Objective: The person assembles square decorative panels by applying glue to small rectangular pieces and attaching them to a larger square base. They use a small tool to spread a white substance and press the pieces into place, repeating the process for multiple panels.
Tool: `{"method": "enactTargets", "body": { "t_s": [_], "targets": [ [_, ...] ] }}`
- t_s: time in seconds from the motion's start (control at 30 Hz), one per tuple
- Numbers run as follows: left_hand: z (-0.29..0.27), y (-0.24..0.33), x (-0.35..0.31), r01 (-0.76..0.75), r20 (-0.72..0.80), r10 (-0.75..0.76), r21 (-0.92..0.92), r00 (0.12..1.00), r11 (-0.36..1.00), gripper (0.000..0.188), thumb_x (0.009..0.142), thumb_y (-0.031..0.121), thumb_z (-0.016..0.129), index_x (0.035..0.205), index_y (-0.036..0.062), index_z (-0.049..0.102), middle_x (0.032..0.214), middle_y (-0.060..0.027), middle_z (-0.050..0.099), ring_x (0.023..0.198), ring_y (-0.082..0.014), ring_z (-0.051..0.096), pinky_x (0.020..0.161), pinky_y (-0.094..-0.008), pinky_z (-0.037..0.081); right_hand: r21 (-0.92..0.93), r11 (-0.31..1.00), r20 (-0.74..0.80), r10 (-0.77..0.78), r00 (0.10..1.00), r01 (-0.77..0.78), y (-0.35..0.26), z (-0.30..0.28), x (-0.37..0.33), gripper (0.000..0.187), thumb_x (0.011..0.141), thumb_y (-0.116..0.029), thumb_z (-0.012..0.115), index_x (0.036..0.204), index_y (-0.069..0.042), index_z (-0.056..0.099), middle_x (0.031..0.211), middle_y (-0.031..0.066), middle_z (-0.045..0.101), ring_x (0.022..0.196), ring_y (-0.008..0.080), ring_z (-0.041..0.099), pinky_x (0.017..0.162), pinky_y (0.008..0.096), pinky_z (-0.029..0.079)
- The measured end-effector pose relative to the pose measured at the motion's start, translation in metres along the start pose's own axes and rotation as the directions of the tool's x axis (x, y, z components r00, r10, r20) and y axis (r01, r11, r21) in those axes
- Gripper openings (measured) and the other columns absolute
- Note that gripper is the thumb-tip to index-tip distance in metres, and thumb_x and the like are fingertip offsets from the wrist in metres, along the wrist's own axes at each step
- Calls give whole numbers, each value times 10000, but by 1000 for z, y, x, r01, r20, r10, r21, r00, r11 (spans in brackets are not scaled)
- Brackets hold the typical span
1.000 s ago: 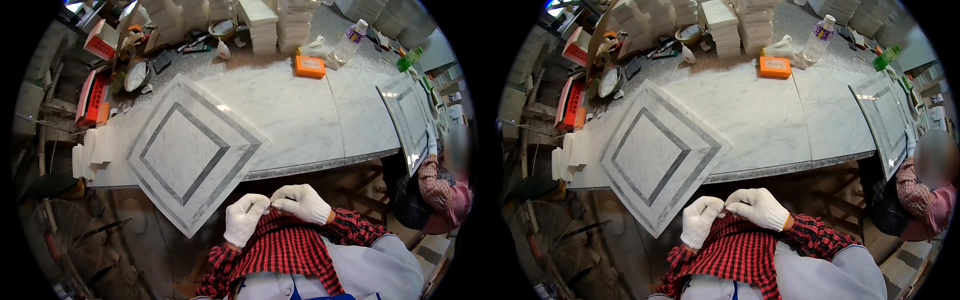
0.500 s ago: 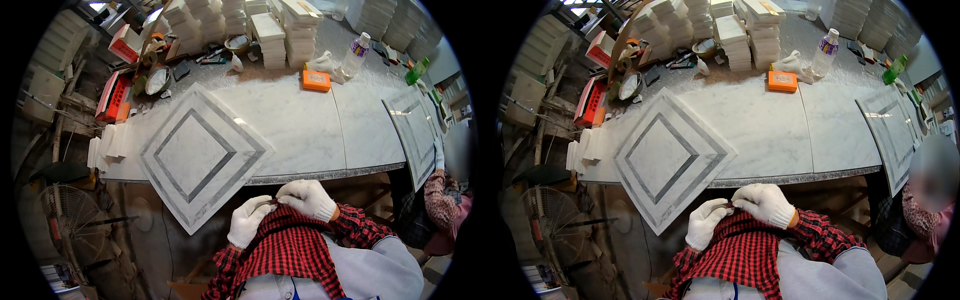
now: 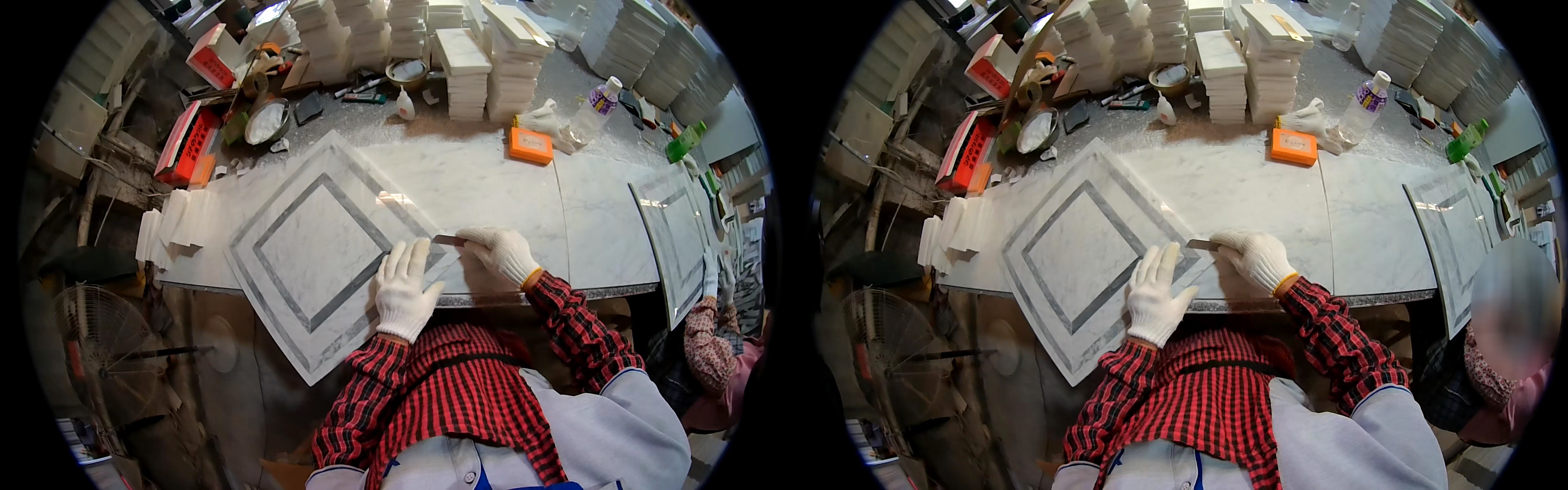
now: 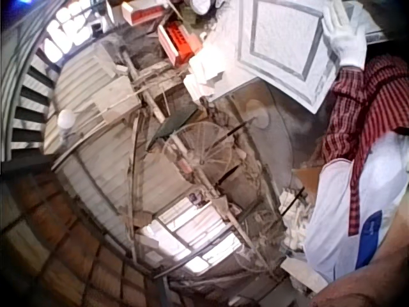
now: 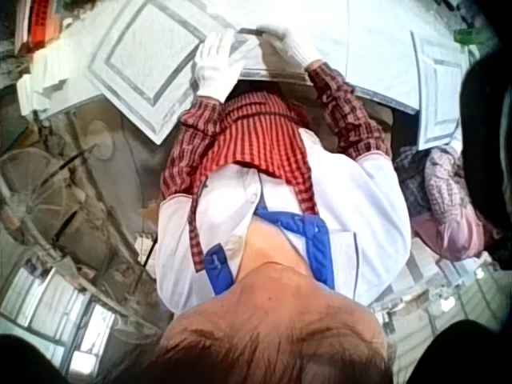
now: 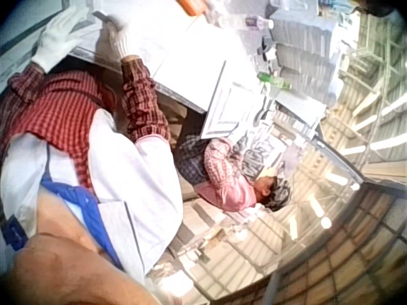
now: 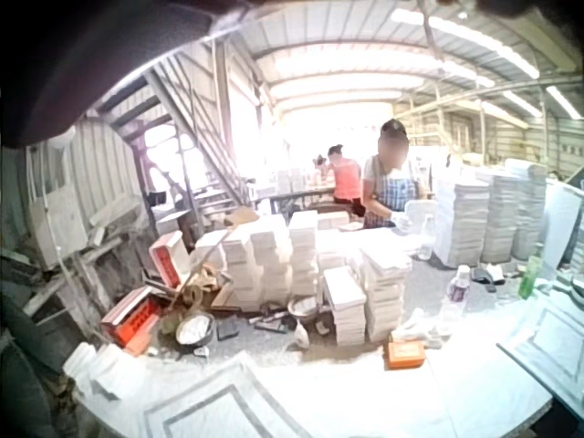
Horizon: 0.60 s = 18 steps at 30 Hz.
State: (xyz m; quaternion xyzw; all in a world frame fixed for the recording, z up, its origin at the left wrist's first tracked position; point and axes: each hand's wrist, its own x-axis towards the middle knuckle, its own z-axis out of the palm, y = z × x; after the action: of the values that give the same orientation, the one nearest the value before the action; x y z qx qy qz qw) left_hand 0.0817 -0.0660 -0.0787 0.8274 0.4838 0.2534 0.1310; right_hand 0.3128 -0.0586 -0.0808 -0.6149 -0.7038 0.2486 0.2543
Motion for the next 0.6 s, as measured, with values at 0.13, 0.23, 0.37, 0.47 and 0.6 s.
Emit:
{"method": "enactTargets", "body": {
  "t_s": [0.13,0.23,0.37,0.47,0.6],
  "targets": [
    [15,-13,-1,29,6,-29,-17,1000,999,814,738,293,791,1430,55,434,1346,-195,533,1298,-360,459,1100,-476,343,-131,991,47,35,998,-28,-3,3,1,225,916,-259,583,1113,-231,689,914,110,696,835,345,655,695,427,518],
    [18,-16,-1,29,-11,-29,-32,1000,999,804,737,291,792,1421,49,445,1339,-199,536,1298,-361,459,1106,-479,333,-191,981,92,63,994,-44,-12,2,0,215,922,-272,574,1101,-235,687,886,112,689,821,347,652,683,435,511],
    [19,-13,-1,44,-9,-44,-20,999,999,791,744,294,785,1418,49,451,1345,-192,537,1302,-359,457,1107,-479,335,-188,978,128,118,985,-93,-17,1,-1,214,922,-274,573,1093,-227,693,878,125,685,819,352,649,685,426,508],
    [18,-14,-1,42,-6,-42,-20,999,999,786,749,302,779,1417,47,452,1349,-187,539,1306,-357,454,1109,-480,332,-26,995,168,103,980,-100,-5,-3,2,225,913,-258,586,1095,-198,706,902,146,686,838,350,656,707,403,514],
    [16,-15,0,20,-6,-20,-15,1000,1000,776,750,300,775,1410,39,461,1338,-184,549,1306,-354,456,1108,-483,333,283,935,199,160,967,-213,4,-10,-4,239,897,-214,615,1104,-148,714,934,173,683,855,329,673,751,355,523]
  ]
}}
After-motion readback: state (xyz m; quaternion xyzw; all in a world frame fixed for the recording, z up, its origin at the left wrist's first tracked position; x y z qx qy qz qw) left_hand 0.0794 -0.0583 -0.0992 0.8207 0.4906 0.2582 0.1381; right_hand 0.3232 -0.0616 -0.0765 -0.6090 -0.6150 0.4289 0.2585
